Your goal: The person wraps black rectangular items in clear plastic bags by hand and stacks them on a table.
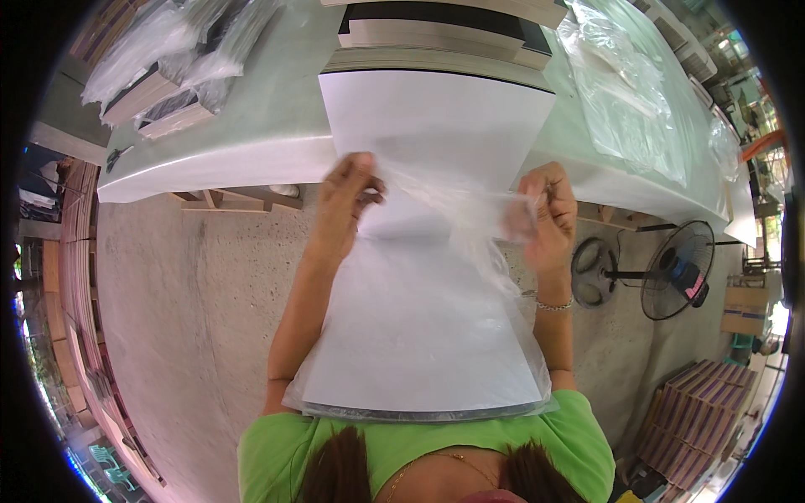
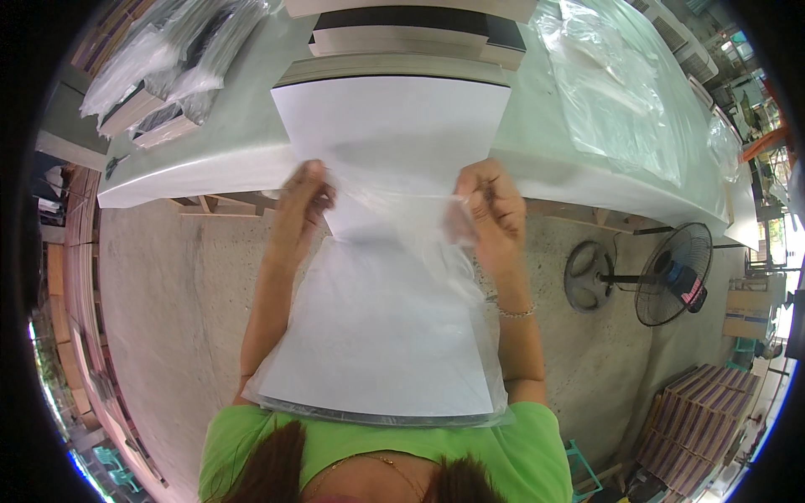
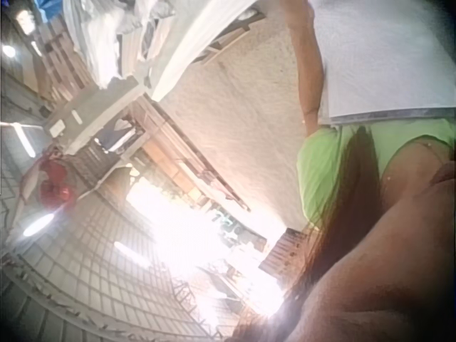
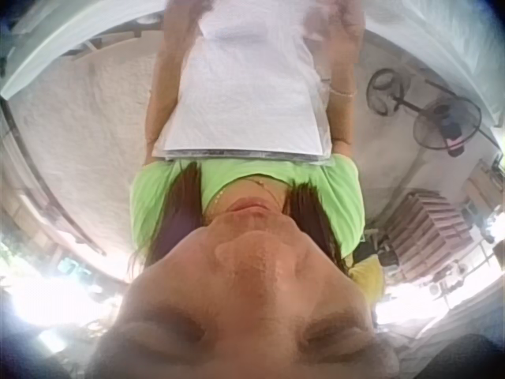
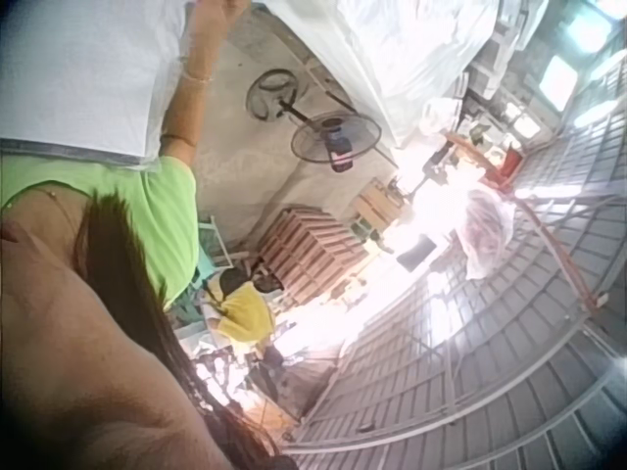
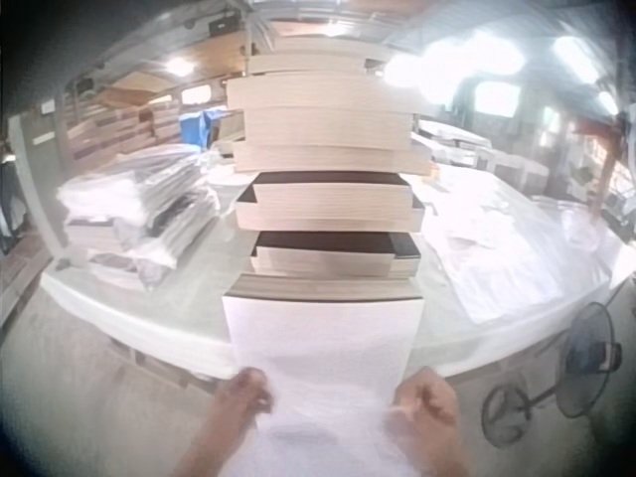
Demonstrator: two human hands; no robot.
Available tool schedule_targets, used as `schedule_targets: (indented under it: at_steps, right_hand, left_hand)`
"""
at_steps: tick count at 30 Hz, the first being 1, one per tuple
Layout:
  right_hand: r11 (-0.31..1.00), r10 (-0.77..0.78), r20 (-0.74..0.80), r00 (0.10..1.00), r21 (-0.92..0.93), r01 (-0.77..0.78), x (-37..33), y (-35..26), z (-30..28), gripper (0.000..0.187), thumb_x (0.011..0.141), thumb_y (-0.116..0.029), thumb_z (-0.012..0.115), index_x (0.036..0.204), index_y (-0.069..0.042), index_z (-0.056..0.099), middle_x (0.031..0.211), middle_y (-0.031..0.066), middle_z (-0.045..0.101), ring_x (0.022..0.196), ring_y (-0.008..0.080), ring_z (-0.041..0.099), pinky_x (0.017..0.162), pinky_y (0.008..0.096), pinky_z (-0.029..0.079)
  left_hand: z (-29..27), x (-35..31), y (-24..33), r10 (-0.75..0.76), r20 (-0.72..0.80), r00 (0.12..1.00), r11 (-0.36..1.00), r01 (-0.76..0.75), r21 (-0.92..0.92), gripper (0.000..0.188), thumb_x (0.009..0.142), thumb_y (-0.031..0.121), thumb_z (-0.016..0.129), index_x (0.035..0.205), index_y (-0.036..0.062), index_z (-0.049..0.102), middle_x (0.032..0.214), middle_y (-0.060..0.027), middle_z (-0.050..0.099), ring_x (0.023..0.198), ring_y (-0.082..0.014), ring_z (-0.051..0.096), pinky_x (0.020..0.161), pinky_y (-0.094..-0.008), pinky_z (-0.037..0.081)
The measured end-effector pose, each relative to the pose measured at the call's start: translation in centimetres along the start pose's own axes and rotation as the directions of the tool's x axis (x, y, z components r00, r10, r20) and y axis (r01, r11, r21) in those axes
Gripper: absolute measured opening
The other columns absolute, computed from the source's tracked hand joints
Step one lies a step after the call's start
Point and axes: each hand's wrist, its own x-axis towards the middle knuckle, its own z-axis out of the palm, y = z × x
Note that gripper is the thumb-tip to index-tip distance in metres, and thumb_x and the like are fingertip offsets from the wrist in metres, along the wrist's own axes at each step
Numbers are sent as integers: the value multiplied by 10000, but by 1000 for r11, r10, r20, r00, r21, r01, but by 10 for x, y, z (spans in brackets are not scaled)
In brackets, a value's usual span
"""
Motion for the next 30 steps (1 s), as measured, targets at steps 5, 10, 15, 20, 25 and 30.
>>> schedule_targets:
  at_steps: [5, 10, 15, 20, 25, 30]
  right_hand:
    - [952, 84, -63, 995, -289, -99, 5, 4, 7, 80, 923, -127, 506, 934, -49, 504, 713, -38, 455, 524, 10, 344, 452, 161, 307]
    - [861, 345, 42, 938, -412, -298, 15, 0, 17, 168, 907, -158, 529, 796, -32, 518, 609, -58, 397, 494, 20, 294, 432, 196, 252]
    - [905, 172, 537, 826, 245, -347, -21, 6, -41, 304, 921, -323, 471, 843, -35, 530, 759, 25, 491, 587, 85, 430, 518, 236, 350]
    - [783, 108, 248, 963, 576, -236, -34, 18, -56, 395, 913, -413, 435, 1015, -35, 487, 836, 31, 517, 688, 118, 470, 572, 251, 396]
    - [826, 491, 202, 847, 202, -527, -21, 18, -44, 548, 905, -504, 399, 1186, -36, 444, 912, 36, 543, 788, 150, 510, 627, 266, 441]
    - [730, 528, 407, 745, 229, -643, -82, 77, -62, 652, 865, -567, 447, 1263, -51, 457, 1049, 51, 559, 994, 189, 515, 731, 314, 470]
  left_hand:
    - [35, -11, 18, 591, 194, 783, 479, -534, 697, 275, 852, 238, 626, 990, 13, 551, 882, -41, 569, 880, -154, 563, 859, -323, 433]
    - [43, -19, 2, 134, 579, 804, 668, -506, 546, 297, 872, 244, 584, 1050, 9, 547, 974, -53, 560, 943, -153, 554, 956, -339, 377]
    - [21, -14, 22, -295, 290, 910, 935, 338, -107, 378, 884, 372, 564, 1032, 24, 563, 892, -40, 559, 926, -90, 543, 847, -313, 463]
    - [-2, -27, 12, -400, 456, 795, 909, 409, 84, 447, 894, 436, 523, 1062, 24, 571, 965, -75, 556, 986, -145, 550, 868, -358, 459]
    - [-34, -17, 5, 178, 541, 822, 846, 153, -510, 462, 957, 402, 359, 1132, 16, 540, 1141, -108, 547, 1104, -221, 508, 983, -423, 385]
    - [-15, 4, 20, 89, 323, 942, 444, 252, -860, 461, 979, 379, 304, 1259, 35, 430, 1164, -100, 550, 953, -213, 596, 864, -377, 488]
